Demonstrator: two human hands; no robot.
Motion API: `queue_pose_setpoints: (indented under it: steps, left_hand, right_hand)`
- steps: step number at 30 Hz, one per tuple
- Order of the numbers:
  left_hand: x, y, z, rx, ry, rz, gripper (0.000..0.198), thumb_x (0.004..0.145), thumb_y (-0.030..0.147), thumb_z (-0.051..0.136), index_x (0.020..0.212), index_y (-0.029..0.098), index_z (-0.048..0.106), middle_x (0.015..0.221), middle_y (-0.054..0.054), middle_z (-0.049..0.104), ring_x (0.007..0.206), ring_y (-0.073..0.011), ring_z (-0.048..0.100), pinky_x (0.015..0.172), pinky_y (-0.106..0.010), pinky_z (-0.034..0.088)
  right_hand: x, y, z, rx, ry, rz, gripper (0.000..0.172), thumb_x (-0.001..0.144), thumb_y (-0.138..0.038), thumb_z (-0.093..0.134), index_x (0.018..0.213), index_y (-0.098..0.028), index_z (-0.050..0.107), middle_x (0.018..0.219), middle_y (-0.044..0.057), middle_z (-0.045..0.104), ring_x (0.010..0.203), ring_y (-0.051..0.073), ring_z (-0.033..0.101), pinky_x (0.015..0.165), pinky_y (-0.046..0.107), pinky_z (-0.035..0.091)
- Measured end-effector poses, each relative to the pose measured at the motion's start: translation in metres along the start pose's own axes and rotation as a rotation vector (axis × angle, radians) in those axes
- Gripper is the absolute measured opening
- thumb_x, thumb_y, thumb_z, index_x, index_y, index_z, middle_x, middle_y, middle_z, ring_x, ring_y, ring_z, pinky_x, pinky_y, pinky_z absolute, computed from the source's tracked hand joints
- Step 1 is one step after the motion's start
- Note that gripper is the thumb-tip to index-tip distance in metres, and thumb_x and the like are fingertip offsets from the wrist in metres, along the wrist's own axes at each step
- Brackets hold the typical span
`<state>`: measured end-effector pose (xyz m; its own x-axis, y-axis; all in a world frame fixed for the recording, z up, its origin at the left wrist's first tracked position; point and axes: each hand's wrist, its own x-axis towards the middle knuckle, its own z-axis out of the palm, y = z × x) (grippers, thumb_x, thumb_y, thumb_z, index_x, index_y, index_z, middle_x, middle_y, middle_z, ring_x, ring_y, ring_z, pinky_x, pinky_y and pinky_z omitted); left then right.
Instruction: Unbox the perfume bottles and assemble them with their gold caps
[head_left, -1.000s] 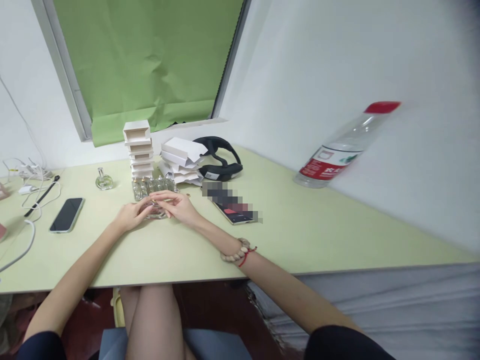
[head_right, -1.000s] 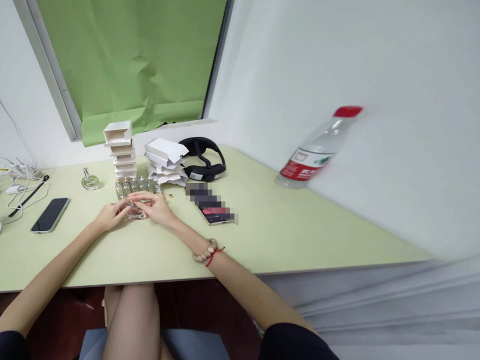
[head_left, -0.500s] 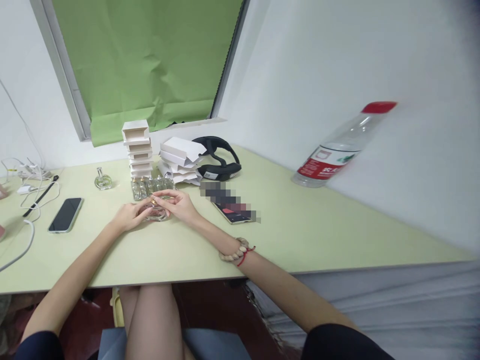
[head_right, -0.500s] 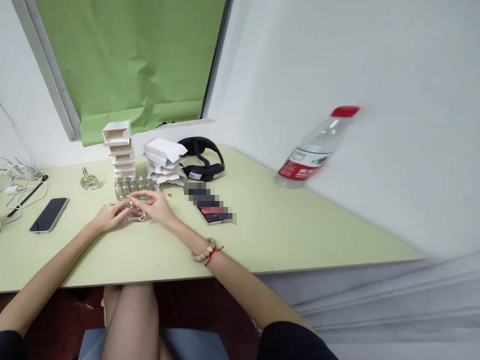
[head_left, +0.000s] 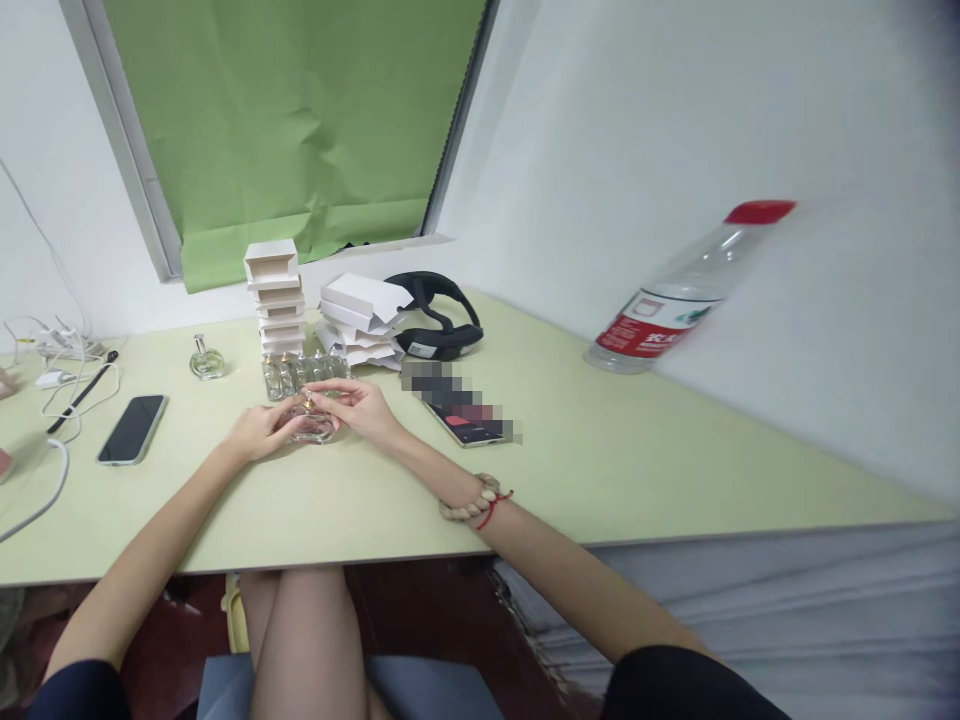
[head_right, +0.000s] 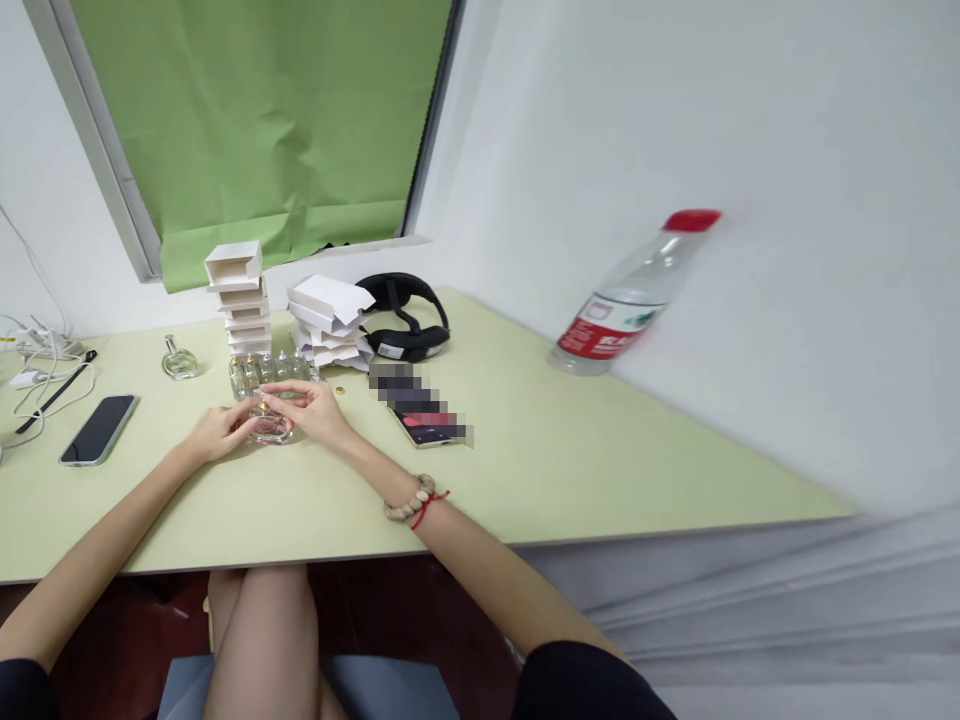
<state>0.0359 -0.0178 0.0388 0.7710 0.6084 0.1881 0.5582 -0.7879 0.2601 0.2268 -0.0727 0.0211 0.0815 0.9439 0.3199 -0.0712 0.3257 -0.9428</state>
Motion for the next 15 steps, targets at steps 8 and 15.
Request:
queue_pose_setpoints:
  steps: [8, 15]
  left_hand:
    - [0.0007, -0.0014, 0.0023, 0.028, 0.002, -0.008, 0.051, 0.098, 0.049, 0.033, 0.138, 0.023, 0.05, 0.072, 0.0, 0.07, 0.067, -0.017, 0.067, 0.067, -0.023, 0.045]
    - [0.0002, 0.0004, 0.0005, 0.036, -0.007, -0.008, 0.05, 0.098, 0.05, 0.032, 0.134, 0.023, 0.053, 0.072, -0.001, 0.07, 0.068, -0.0182, 0.067, 0.067, -0.024, 0.046]
  right_hand:
    - [-0.0008, -0.0012, -0.0002, -0.02, -0.036, 0.016, 0.041, 0.063, -0.05, 0.08, 0.088, -0.019, 0.076, 0.057, 0.0, 0.065, 0.041, 0.007, 0.049, 0.043, 0.023, 0.047]
    - [-0.001, -0.0014, -0.0008, -0.021, -0.028, -0.064, 0.034, 0.065, -0.049, 0.079, 0.085, -0.022, 0.076, 0.108, 0.006, 0.068, 0.054, 0.006, 0.055, 0.047, 0.023, 0.05]
